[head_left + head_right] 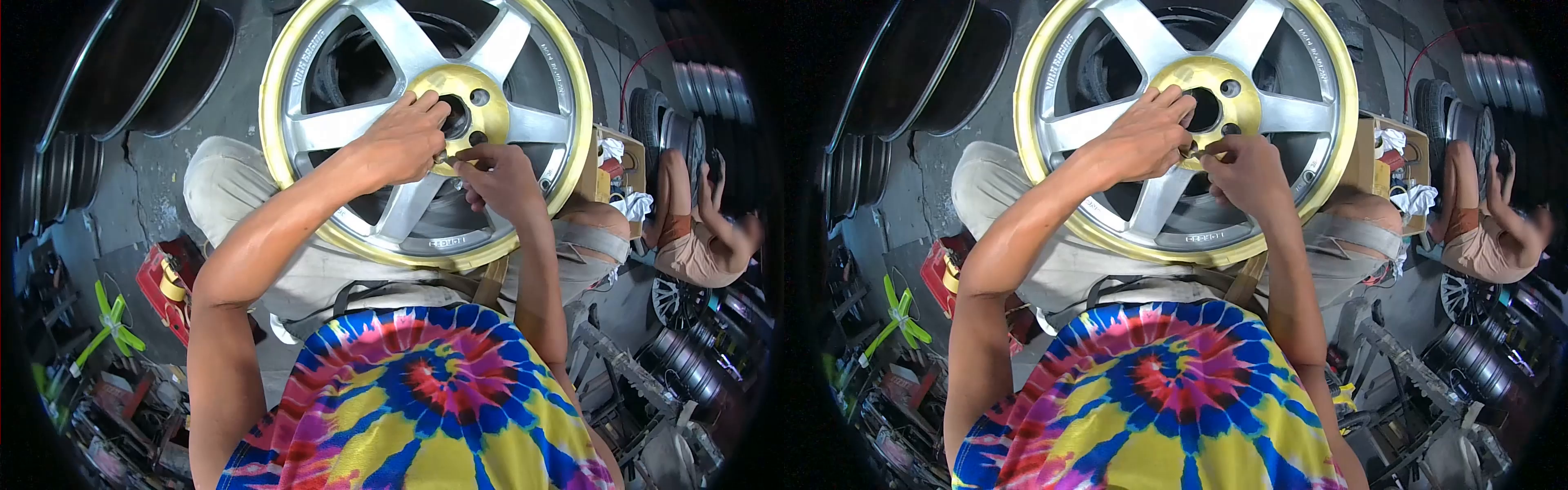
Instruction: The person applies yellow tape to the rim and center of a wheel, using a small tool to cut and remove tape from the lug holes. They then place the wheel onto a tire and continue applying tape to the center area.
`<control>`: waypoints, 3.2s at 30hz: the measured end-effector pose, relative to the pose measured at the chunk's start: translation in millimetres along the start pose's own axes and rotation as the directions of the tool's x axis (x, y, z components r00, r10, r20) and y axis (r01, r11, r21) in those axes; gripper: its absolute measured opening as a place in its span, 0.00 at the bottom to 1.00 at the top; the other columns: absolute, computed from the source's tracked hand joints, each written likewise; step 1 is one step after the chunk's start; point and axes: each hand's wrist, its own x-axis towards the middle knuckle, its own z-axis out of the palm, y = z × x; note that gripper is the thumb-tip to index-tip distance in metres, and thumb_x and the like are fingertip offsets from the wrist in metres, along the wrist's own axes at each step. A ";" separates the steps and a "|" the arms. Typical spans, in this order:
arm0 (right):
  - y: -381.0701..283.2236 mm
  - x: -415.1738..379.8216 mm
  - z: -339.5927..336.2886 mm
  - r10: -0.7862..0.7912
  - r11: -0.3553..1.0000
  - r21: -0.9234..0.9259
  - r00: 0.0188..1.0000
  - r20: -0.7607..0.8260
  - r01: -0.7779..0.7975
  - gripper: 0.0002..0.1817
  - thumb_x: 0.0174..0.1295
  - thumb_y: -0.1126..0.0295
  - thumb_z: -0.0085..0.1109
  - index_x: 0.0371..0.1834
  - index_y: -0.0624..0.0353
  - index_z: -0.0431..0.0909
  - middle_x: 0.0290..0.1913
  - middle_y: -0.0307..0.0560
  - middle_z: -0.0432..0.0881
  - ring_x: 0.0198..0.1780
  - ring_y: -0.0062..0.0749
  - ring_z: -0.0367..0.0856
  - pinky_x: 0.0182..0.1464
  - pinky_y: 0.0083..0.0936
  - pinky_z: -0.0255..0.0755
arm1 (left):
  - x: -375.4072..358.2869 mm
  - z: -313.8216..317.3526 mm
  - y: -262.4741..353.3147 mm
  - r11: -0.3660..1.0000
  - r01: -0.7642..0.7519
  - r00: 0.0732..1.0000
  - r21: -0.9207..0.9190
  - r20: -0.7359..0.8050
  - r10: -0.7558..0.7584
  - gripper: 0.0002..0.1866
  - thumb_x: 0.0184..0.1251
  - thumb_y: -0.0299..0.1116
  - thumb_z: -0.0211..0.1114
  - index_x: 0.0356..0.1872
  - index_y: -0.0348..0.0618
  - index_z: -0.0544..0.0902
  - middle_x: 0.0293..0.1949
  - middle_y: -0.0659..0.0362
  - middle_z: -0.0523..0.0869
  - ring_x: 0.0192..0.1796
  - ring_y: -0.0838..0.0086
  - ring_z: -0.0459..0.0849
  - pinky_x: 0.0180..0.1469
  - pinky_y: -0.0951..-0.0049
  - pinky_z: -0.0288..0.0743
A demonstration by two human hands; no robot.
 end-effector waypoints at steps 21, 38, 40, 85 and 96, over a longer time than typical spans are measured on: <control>26.5 7.9 4.6 0.039 0.893 0.447 0.999 0.024 -0.046 0.11 0.69 0.70 0.70 0.44 0.71 0.86 0.27 0.40 0.82 0.21 0.20 0.78 0.21 0.23 0.74 | 3.4 -6.1 0.8 0.990 0.048 0.999 -0.129 -0.012 -0.050 0.07 0.57 0.28 0.73 0.36 0.38 0.89 0.46 0.53 0.80 0.58 0.58 0.75 0.61 0.59 0.71; 26.8 14.2 -3.4 -0.215 0.893 0.371 0.966 -0.147 0.255 0.11 0.77 0.65 0.64 0.45 0.63 0.81 0.32 0.41 0.83 0.27 0.20 0.82 0.31 0.19 0.78 | -26.4 -78.8 -52.3 0.892 0.259 0.779 -0.370 -0.466 -0.420 0.11 0.68 0.26 0.67 0.47 0.35 0.91 0.37 0.54 0.87 0.35 0.69 0.84 0.42 0.69 0.79; 24.9 22.5 6.4 -0.295 0.906 0.250 0.933 -0.206 0.342 0.13 0.76 0.64 0.63 0.42 0.63 0.78 0.29 0.42 0.82 0.29 0.23 0.84 0.34 0.25 0.77 | -25.3 -82.7 -45.2 0.871 0.343 0.791 -0.353 -0.392 -0.470 0.11 0.70 0.27 0.68 0.48 0.35 0.91 0.37 0.56 0.89 0.35 0.73 0.84 0.41 0.71 0.78; 11.3 72.2 47.4 -0.548 0.836 -0.332 0.696 -0.464 0.437 0.12 0.64 0.71 0.69 0.50 0.50 0.87 0.23 0.43 0.81 0.23 0.38 0.80 0.32 0.34 0.72 | -3.0 -32.1 -41.7 0.622 0.567 0.773 -0.539 0.087 -0.629 0.29 0.63 0.48 0.80 0.45 0.24 0.87 0.38 0.39 0.92 0.40 0.58 0.94 0.48 0.64 0.85; -1.4 52.8 20.1 -0.419 0.904 -0.127 0.786 -0.454 0.408 0.11 0.75 0.66 0.64 0.48 0.64 0.83 0.25 0.47 0.77 0.28 0.32 0.77 0.34 0.30 0.71 | 22.9 -28.3 -20.4 0.635 0.750 0.617 -0.185 -0.147 -0.773 0.31 0.63 0.57 0.75 0.28 0.29 0.91 0.24 0.40 0.88 0.32 0.45 0.92 0.41 0.54 0.86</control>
